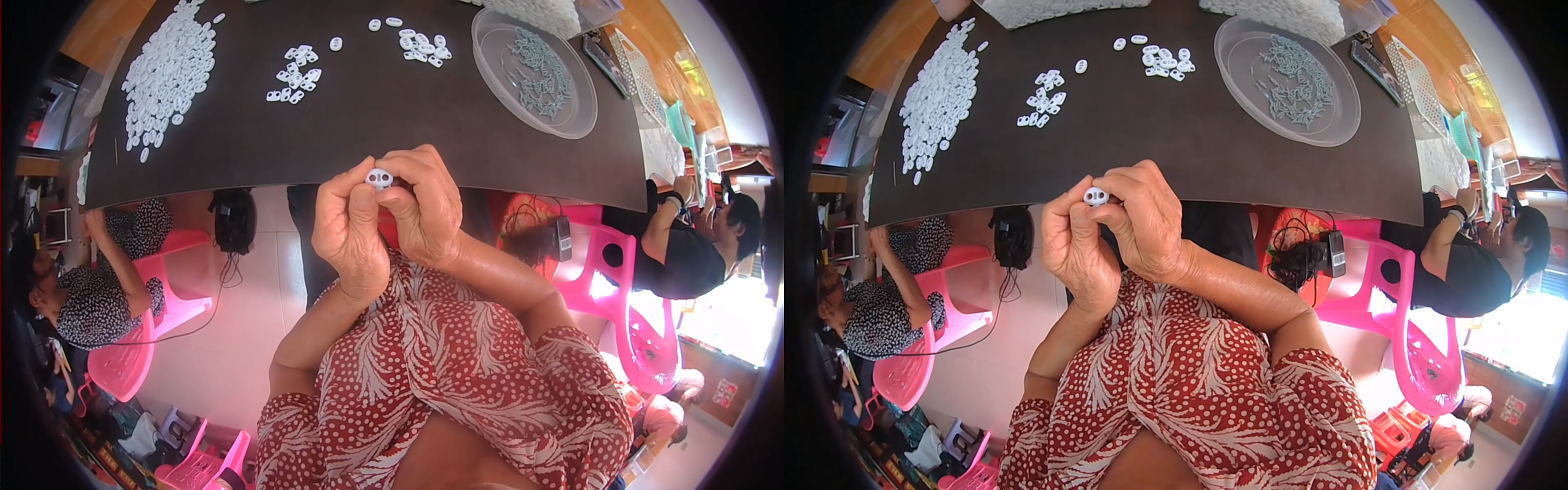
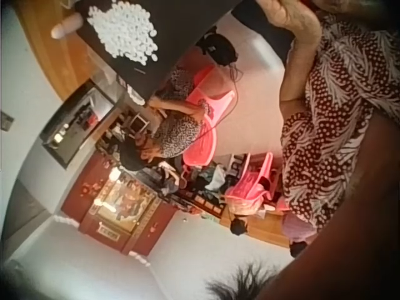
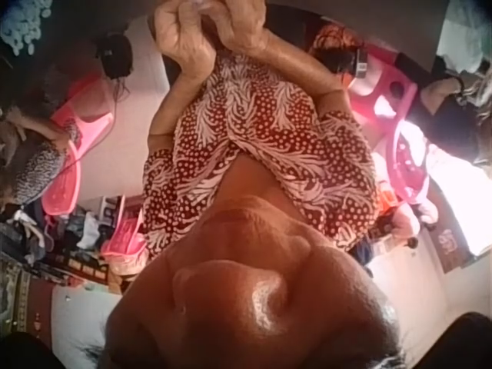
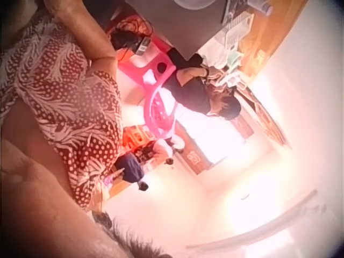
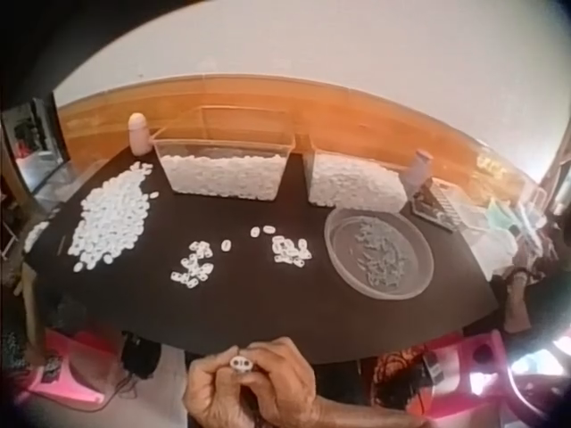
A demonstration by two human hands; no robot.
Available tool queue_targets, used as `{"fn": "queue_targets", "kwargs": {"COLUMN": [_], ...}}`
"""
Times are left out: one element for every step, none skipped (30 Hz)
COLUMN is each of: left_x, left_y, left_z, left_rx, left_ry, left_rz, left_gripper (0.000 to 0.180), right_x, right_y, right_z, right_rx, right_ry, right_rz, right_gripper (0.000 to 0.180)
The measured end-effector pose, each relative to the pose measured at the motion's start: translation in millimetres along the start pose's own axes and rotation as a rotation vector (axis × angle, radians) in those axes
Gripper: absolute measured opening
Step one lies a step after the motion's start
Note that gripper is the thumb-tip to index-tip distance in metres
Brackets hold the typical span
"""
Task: Manual assembly of small white plastic components by inserting grey circular inserts into them.
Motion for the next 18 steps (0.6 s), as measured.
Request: {"fn": "queue_targets", "kwargs": {"left_x": [-0.2, -0.3, 0.0, -0.3, -0.7, -0.2, -0.1, 0.3, 0.9, 1.1, 1.3, 1.5, 1.9, 1.9, 0.9, 1.1, 1.5, 1.4], "left_y": [0.5, 0.8, 1.0, 1.2, 1.4, 1.6, 1.6, 1.5, 1.6, 1.3, 0.7, 0.1, -0.3, -0.4, -0.2, 0.0, -0.5, -1.0], "left_z": [0.4, 0.6, 0.9, 1.3, 1.8, 2.3, 2.8, 2.7, 2.7, 2.6, 3.2, 3.2, 2.7, 2.9, 2.6, 1.9, 1.5, 1.7], "left_rx": [0.007, 0.013, 0.013, 0.012, 0.013, 0.014, 0.013, 0.011, 0.012, 0.007, 0.0, -0.001, 0.005, 0.012, 0.012, 0.006, 0.0, -0.001], "left_ry": [0.001, 0.001, -0.005, 0.001, 0.008, 0.003, 0.007, 0.012, 0.008, 0.008, 0.01, 0.011, 0.011, 0.012, 0.016, -0.002, -0.02, -0.014], "left_rz": [-0.008, -0.015, -0.015, -0.011, -0.007, -0.007, -0.011, -0.015, -0.017, -0.021, -0.024, -0.025, -0.016, -0.008, -0.008, -0.008, -0.007, -0.007], "left_gripper": [0.023, 0.022, 0.022, 0.022, 0.022, 0.022, 0.022, 0.022, 0.022, 0.021, 0.021, 0.021, 0.021, 0.021, 0.021, 0.021, 0.021, 0.021], "right_x": [-0.2, -0.3, -0.8, -0.9, -0.9, -1.5, -1.8, -2.1, -2.6, -2.5, -2.6, -2.5, -2.3, -2.5, -1.8, -2.3, -2.7, -1.8], "right_y": [-0.1, 0.0, -0.1, -0.2, -0.3, 0.0, 0.2, 0.0, -0.3, -0.2, 0.4, 0.6, 0.9, 1.4, 1.5, 1.7, 2.2, 2.2], "right_z": [0.5, 0.7, 1.0, 1.5, 1.8, 1.6, 1.5, 1.0, 1.1, 1.6, 2.2, 2.0, 1.4, 1.1, 0.7, 0.0, -0.5, -0.8], "right_rx": [0.001, 0.003, 0.004, 0.005, 0.004, 0.004, -0.001, -0.005, -0.005, 0.003, 0.011, 0.012, 0.013, 0.013, 0.013, 0.018, 0.024, 0.023], "right_ry": [-0.008, -0.014, -0.009, -0.01, -0.013, -0.01, -0.011, -0.012, -0.01, -0.016, -0.023, -0.025, -0.019, -0.014, -0.018, 0.001, 0.02, 0.016], "right_rz": [0.0, 0.002, 0.0, 0.001, 0.001, -0.002, 0.0, 0.002, 0.0, 0.001, 0.003, 0.004, 0.004, 0.004, 0.005, 0.001, -0.002, 0.0], "right_gripper": [0.026, 0.026, 0.026, 0.026, 0.027, 0.027, 0.027, 0.027, 0.027, 0.027, 0.027, 0.027, 0.027, 0.028, 0.028, 0.028, 0.028, 0.028]}}
Point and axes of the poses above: each hand's wrist, its own z-axis away from the middle knuckle, its own y-axis out of the back of the hand, x = y × z, the point moved 6 cm from there along -z, towards the middle knuckle, and after that the axes turned 8 degrees about y, right-handed, at the moved point
